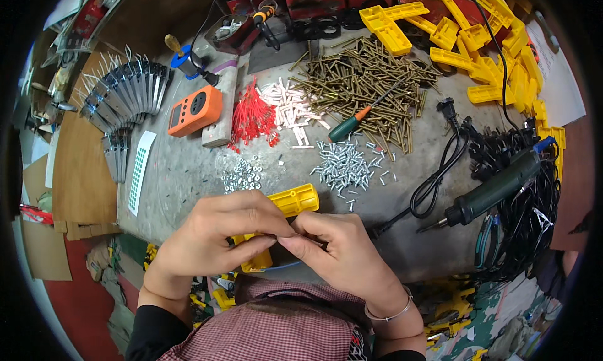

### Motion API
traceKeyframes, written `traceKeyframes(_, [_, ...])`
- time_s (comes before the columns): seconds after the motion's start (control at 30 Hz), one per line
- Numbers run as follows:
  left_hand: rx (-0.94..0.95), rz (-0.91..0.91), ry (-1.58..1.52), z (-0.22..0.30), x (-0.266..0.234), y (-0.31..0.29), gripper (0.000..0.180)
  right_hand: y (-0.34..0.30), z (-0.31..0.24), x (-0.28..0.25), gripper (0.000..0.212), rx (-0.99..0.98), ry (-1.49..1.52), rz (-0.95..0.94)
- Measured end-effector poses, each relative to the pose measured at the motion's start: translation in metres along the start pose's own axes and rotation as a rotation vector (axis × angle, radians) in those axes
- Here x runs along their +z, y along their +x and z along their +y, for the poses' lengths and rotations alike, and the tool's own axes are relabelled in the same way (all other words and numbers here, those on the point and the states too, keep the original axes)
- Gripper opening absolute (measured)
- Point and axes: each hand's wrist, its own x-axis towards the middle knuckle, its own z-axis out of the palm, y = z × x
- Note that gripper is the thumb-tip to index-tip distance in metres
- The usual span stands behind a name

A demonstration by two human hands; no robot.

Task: Assembling plastic and metal hardware components using an electric screwdriver and soldering iron.

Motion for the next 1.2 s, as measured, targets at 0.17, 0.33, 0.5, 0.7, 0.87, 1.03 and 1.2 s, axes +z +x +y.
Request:
traceKeyframes(0.17, [-0.007,0.022,0.033,-0.007,-0.005,0.001,0.015,0.003,0.002,-0.004,0.016,-0.093,-0.003,-0.046])
traceKeyframes(0.33, [0.027,0.026,0.023,-0.012,-0.005,0.010,0.011,0.000,0.005,-0.004,0.018,-0.121,0.135,0.031])
traceKeyframes(0.5, [-0.016,0.118,-0.254,-0.016,0.009,0.007,0.012,0.000,0.007,-0.008,0.020,-0.058,0.146,-0.012])
traceKeyframes(0.7, [0.201,-0.086,-0.185,-0.014,-0.001,0.018,0.018,-0.004,0.009,-0.009,0.023,-0.015,0.312,-0.036])
traceKeyframes(0.87, [-0.107,0.251,-0.767,-0.011,-0.002,0.012,0.031,-0.005,0.006,-0.015,0.023,0.098,0.491,0.004])
traceKeyframes(1.03, [-0.082,-0.022,-0.306,-0.020,0.003,0.022,0.039,-0.004,0.005,-0.011,0.023,0.089,0.331,0.035])
traceKeyframes(1.2, [0.044,0.033,-0.142,-0.021,0.002,0.022,0.011,-0.003,0.003,-0.009,0.023,0.027,0.356,0.023])
